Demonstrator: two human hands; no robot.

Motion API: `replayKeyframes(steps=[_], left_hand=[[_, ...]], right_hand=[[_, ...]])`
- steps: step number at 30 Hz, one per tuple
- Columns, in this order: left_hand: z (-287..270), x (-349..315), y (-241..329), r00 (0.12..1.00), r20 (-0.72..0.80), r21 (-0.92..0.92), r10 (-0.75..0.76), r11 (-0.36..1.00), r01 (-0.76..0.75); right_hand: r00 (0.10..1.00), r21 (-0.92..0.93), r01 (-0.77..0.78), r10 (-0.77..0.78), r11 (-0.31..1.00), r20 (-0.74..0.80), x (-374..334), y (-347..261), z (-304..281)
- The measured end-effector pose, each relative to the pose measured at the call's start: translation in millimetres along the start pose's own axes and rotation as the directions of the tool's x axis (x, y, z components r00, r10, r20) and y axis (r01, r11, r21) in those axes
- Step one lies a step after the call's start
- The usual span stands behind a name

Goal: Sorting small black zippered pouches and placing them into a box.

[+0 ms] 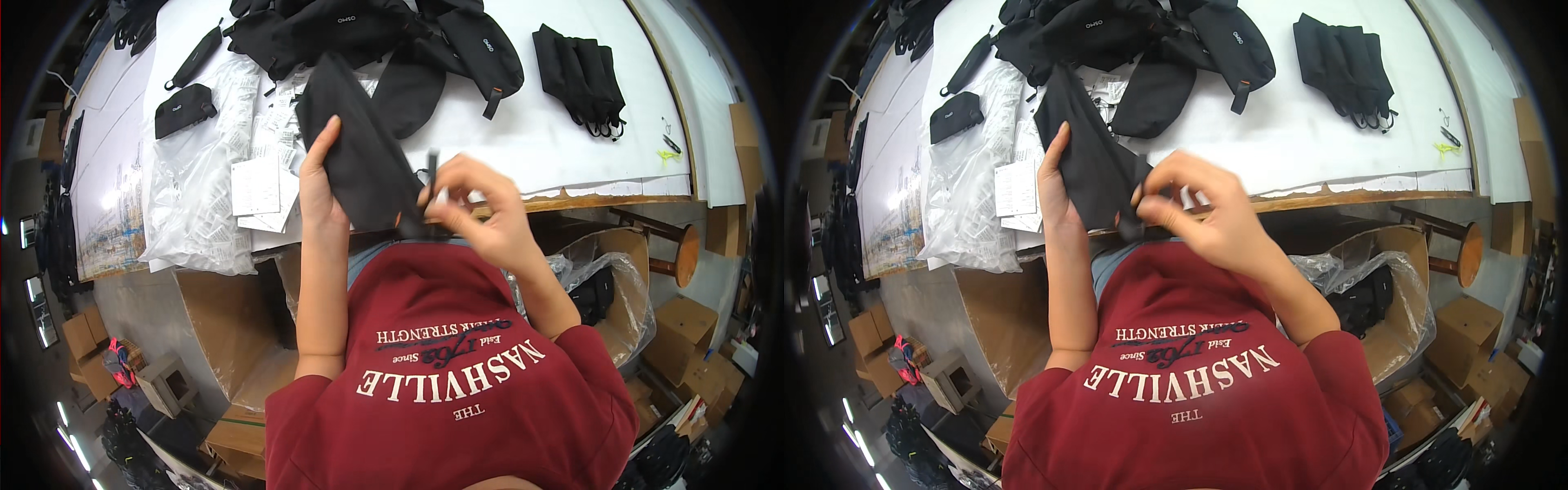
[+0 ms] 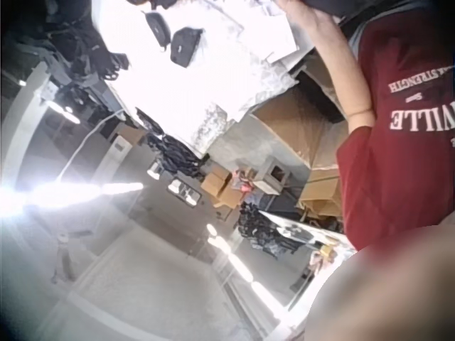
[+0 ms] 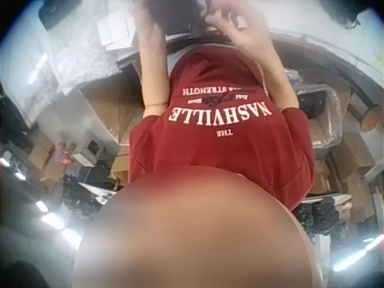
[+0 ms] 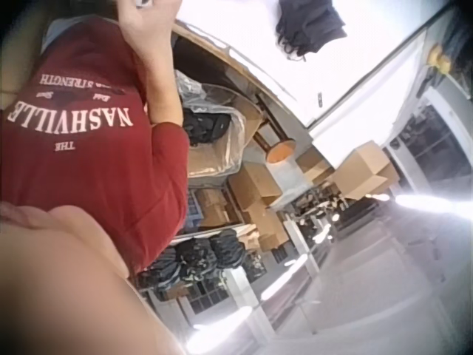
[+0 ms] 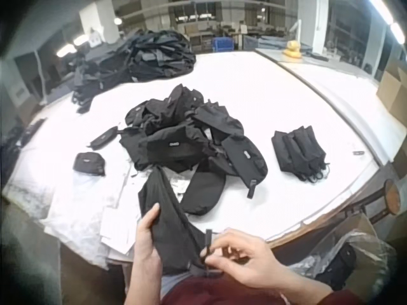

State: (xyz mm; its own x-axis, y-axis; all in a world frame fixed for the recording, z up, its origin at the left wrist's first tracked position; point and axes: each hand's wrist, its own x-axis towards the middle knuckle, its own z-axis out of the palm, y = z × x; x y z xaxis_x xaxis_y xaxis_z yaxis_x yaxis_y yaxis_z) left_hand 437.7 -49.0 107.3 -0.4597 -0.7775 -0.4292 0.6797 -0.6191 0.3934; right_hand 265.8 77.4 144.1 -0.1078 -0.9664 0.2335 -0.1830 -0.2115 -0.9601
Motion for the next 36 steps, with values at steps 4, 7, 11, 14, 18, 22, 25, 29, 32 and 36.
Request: replayKeyframes(steps=[4,7,11,14,18,22,25,29,32,36], left_hand=[[6,-12,-4,0.974,-0.067,0.018,0.215,0.977,-0.214],[14,-20,-24,0.98,-0.062,0.037,0.191,0.981,-0.189],[13,-36,-45,0.999,0.044,-0.05,-0.002,0.999,0.005],[1,-34,-43,0.993,0.093,0.075,-0.07,0.995,0.063],[-15,-31,-30,0.833,0.218,0.671,0.509,0.542,-0.506],[-9,-35,-3,0.879,0.423,0.717,0.22,0.512,-0.473],[-7,-36,-4,0.858,0.467,0.725,0.214,0.462,-0.51],[-17,-33,-17,0.849,0.387,0.677,0.359,0.515,-0.526],[-17,-28,-25,0.851,0.297,0.678,0.434,0.531,-0.508],[-9,-27,-27,0.912,0.135,0.688,0.387,0.626,-0.367]], right_hand=[[0.894,-0.305,0.112,-0.23,0.946,-0.384,-8,13,-10],[0.939,-0.393,0.155,-0.259,0.906,-0.226,-18,6,8],[0.938,-0.475,0.084,-0.23,0.876,-0.258,-4,15,16],[0.969,-0.247,0.1,-0.151,0.964,-0.196,-7,29,-1],[0.97,0.223,-0.086,0.132,0.971,-0.203,-3,30,-21],[0.979,0.318,-0.115,0.163,0.941,-0.127,3,29,-31],[0.979,0.288,-0.112,0.155,0.951,-0.133,4,27,-34],[0.96,0.215,-0.16,0.202,0.964,-0.195,3,37,-32],[0.906,0.207,-0.235,0.291,0.95,-0.308,5,49,-29],[0.894,0.233,-0.309,0.366,0.922,-0.26,8,53,-38]])
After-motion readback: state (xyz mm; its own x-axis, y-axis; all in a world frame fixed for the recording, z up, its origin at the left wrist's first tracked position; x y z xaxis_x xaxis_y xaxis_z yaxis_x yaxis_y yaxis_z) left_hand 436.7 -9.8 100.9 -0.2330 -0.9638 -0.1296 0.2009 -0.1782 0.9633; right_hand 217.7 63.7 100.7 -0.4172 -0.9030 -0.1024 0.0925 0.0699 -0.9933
